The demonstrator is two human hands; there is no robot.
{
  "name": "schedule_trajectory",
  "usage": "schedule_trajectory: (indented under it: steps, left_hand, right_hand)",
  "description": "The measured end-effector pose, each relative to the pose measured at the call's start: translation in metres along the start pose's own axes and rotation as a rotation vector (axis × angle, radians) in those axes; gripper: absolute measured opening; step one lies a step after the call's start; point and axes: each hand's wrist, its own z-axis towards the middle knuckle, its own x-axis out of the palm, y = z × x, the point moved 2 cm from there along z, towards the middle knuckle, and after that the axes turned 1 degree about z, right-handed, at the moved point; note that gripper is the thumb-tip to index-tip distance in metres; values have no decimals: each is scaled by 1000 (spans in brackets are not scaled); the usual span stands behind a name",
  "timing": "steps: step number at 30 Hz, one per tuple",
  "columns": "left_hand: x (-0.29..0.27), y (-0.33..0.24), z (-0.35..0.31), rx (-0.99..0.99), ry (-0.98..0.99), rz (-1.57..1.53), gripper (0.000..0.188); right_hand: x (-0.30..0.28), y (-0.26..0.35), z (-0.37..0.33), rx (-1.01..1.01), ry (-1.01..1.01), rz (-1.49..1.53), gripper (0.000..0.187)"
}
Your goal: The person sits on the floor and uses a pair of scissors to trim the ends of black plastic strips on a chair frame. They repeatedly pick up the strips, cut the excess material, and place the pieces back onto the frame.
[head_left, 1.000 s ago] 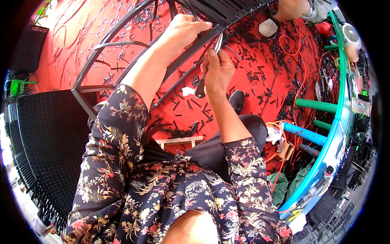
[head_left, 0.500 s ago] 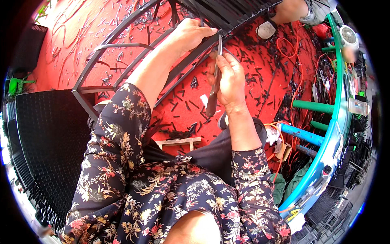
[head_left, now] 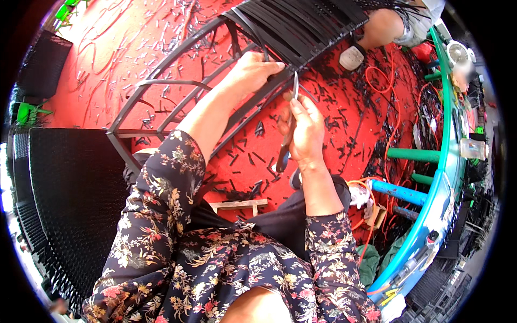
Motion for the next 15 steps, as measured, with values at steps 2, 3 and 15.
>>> schedule_trajectory:
  steps: [2,3,15]
  left_hand:
    - [-4,5,4,-11,-49,12,19]
    - [-6,6,5,2,-57,-7,19]
    - [-14,-1,-9,188,-429,-299,15]
  right_hand:
    - [-1,-5,4,-4,-1,-2,14]
    - [2,-6,3,-23,-17,-23,15]
    - [-38,-24,0,-25,-87,184,9]
